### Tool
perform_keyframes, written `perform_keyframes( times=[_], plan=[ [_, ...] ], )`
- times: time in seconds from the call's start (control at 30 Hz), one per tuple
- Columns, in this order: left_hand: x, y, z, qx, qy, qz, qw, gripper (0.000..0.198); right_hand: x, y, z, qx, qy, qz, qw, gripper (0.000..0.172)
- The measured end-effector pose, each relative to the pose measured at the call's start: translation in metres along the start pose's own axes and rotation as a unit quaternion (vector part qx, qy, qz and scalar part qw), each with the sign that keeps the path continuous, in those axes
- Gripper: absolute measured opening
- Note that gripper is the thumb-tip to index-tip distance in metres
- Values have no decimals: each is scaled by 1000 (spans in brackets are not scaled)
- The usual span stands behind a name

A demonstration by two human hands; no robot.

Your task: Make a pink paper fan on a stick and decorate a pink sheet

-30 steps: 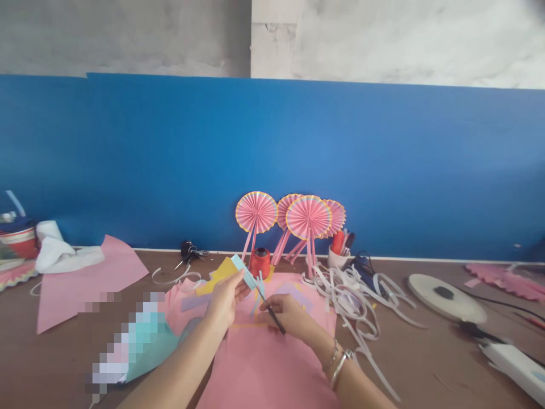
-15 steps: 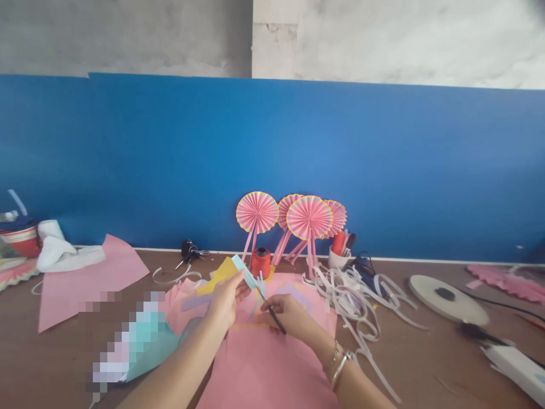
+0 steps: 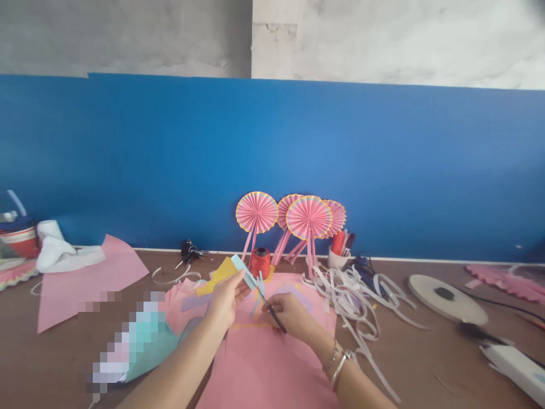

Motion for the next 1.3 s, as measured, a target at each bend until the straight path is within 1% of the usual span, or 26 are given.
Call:
perform_keyframes(
  times=[0.13,0.33,0.5,0.7,0.87,1.07,1.3],
  plan=[
    [1,1,0,-1,0,-2,1000,11,-1,1,0,1,-14,-5,1000,11],
    [0,1,0,4,0,-4,1000,9,-3,1,0,-9,-39,-14,999,13],
    [-1,1,-1,9,-1,2,1000,12,-1,1,-1,-18,-43,-4,999,14],
    [0,2,-1,15,7,4,1000,10,3,0,-1,-15,-11,16,1000,18],
    [3,-2,1,35,19,-1,999,7,5,-1,-1,-12,17,21,1000,16],
    [5,-12,5,58,35,-11,998,4,2,1,0,-21,9,10,1000,13],
    [5,-11,5,60,41,-10,997,5,3,1,1,-25,23,19,999,14]
  ],
)
Point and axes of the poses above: each hand's wrist, its own y-axis towards the middle knuckle, its own z-axis out of the palm, x = y × z, the point moved 1 cm from there along y, towards the middle knuckle, and after that the axes turned 7 degrees about -x, right-handed, at the moved point
